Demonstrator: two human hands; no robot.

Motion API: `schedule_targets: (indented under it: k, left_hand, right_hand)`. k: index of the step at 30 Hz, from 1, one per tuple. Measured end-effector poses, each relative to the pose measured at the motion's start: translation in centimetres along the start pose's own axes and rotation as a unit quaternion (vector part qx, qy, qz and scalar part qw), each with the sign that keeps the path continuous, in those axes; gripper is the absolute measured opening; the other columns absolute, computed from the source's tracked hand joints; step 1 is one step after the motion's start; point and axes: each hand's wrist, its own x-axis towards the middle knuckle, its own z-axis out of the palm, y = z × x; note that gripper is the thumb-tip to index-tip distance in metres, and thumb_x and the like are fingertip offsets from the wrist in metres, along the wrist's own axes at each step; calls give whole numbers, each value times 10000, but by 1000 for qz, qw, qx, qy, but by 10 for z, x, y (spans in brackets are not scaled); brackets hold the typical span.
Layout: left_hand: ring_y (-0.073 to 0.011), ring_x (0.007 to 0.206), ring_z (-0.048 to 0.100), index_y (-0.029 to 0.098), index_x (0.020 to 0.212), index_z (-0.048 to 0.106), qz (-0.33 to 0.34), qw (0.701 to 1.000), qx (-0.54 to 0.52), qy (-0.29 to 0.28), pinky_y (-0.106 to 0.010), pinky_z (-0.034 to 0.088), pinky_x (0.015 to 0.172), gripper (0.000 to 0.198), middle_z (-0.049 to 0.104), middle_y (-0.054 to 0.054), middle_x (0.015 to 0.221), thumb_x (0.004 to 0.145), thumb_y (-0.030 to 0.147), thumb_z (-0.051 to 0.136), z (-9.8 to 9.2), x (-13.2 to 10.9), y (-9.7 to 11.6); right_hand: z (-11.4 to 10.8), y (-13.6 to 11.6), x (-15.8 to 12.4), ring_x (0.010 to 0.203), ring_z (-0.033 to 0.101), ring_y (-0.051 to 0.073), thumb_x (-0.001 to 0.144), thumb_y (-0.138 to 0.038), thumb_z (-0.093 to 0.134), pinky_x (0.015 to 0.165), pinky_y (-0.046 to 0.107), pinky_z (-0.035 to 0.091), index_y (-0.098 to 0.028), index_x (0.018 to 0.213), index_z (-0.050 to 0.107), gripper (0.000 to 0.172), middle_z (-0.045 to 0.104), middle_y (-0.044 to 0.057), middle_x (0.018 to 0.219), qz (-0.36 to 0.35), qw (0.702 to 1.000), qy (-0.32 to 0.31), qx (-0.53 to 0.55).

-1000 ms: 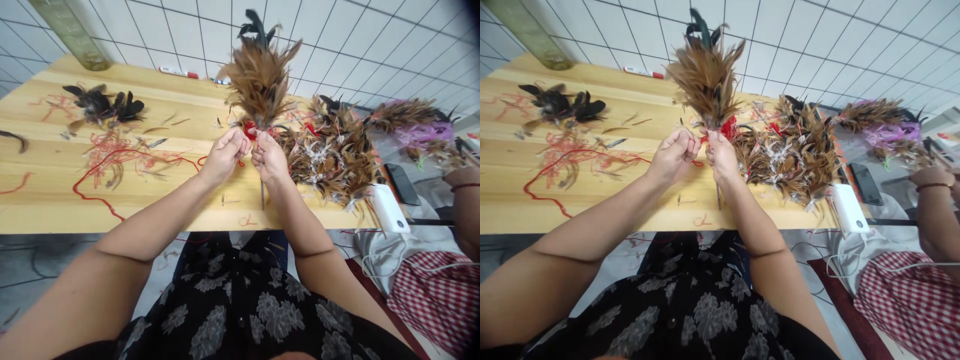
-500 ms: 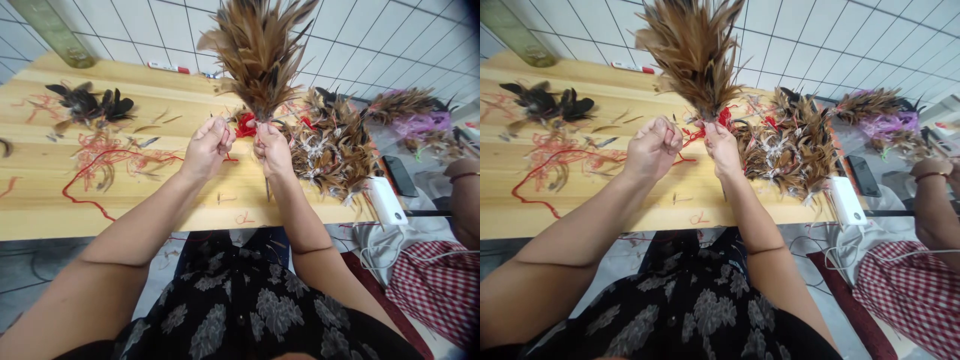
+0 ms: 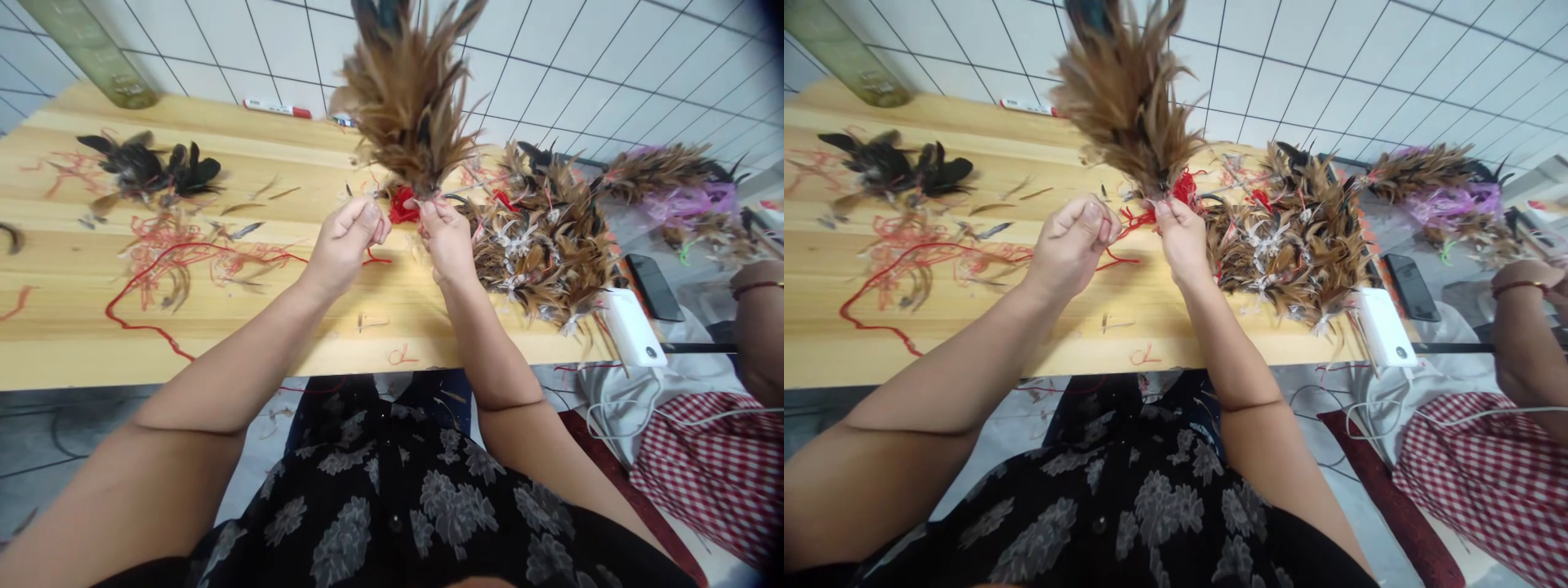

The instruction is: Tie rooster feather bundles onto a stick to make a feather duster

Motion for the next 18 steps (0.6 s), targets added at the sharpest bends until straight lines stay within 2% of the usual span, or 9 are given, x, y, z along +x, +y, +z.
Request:
schedule_targets:
  k: [2, 3, 5, 6, 8, 10, 12, 14, 18]
  left_hand:
    - [-217, 782, 584, 237, 720, 547, 28, 997, 64, -25, -383, 491, 788, 599, 585, -50, 737, 987, 773, 552, -2, -1, 4]
    - [-226, 818, 602, 235, 720, 561, 50, 993, 102, -38, -403, 496, 843, 582, 629, -61, 776, 1014, 737, 533, -4, -2, 5]
    - [-246, 914, 632, 231, 716, 579, 119, 972, 195, -53, -444, 481, 937, 536, 709, -80, 896, 1060, 636, 505, -7, -2, 8]
    - [-253, 940, 637, 228, 721, 589, 166, 953, 249, -55, -460, 472, 945, 509, 736, -84, 958, 1076, 578, 488, -8, -1, 8]
    - [-248, 913, 629, 222, 756, 613, 257, 900, 347, -61, -468, 468, 889, 438, 762, -76, 1025, 1093, 457, 461, -10, 0, 6]
    - [-229, 823, 603, 222, 808, 632, 331, 854, 395, -75, -444, 458, 790, 369, 767, -62, 989, 1098, 363, 453, -11, 2, 2]
    - [-217, 775, 592, 230, 825, 637, 365, 837, 398, -90, -427, 445, 740, 332, 760, -52, 937, 1099, 315, 468, -11, 4, -1]
    - [-222, 782, 607, 232, 811, 647, 348, 847, 391, -96, -429, 444, 742, 365, 752, -62, 913, 1105, 354, 470, -10, 3, -2]
    - [-232, 795, 648, 221, 798, 708, 192, 926, 309, -99, -433, 493, 854, 514, 715, -70, 803, 1068, 612, 513, -6, -3, 4]
  right_hand:
    - [-5, 6, 2, 906, 664, 170, 1023, -475, 574, 735, 259, 516, -239, 1049, 738, 288, 732, 31, 922, -67, 989, 31, -131]
    - [-9, 6, 1, 993, 685, 191, 1036, -417, 549, 796, 280, 523, -242, 1100, 741, 267, 760, 45, 1014, -90, 973, 42, -211]
    - [-14, 3, -4, 1072, 702, 223, 1046, -306, 497, 859, 313, 512, -249, 1219, 729, 295, 779, 66, 1116, -111, 919, 45, -375]
    - [-16, 0, -7, 1069, 710, 231, 1045, -261, 472, 867, 321, 500, -250, 1266, 718, 331, 783, 74, 1128, -115, 886, 39, -448]
    - [-17, -10, -14, 1023, 720, 234, 1039, -198, 435, 861, 328, 473, -235, 1307, 708, 384, 790, 90, 1112, -122, 818, 14, -561]
    - [-14, -18, -20, 981, 720, 230, 1047, -181, 406, 849, 334, 447, -208, 1289, 715, 393, 791, 108, 1086, -130, 765, -16, -631]
    - [-9, -22, -23, 961, 712, 227, 1060, -185, 387, 840, 342, 424, -188, 1244, 725, 385, 788, 121, 1062, -135, 729, -48, -669]
    - [-6, -22, -24, 957, 700, 225, 1069, -191, 381, 839, 349, 406, -182, 1201, 729, 373, 782, 124, 1038, -139, 710, -67, -687]
    - [-6, -16, -24, 986, 674, 232, 1095, -225, 341, 861, 361, 386, -178, 1215, 701, 382, 761, 125, 1044, -150, 707, -31, -690]
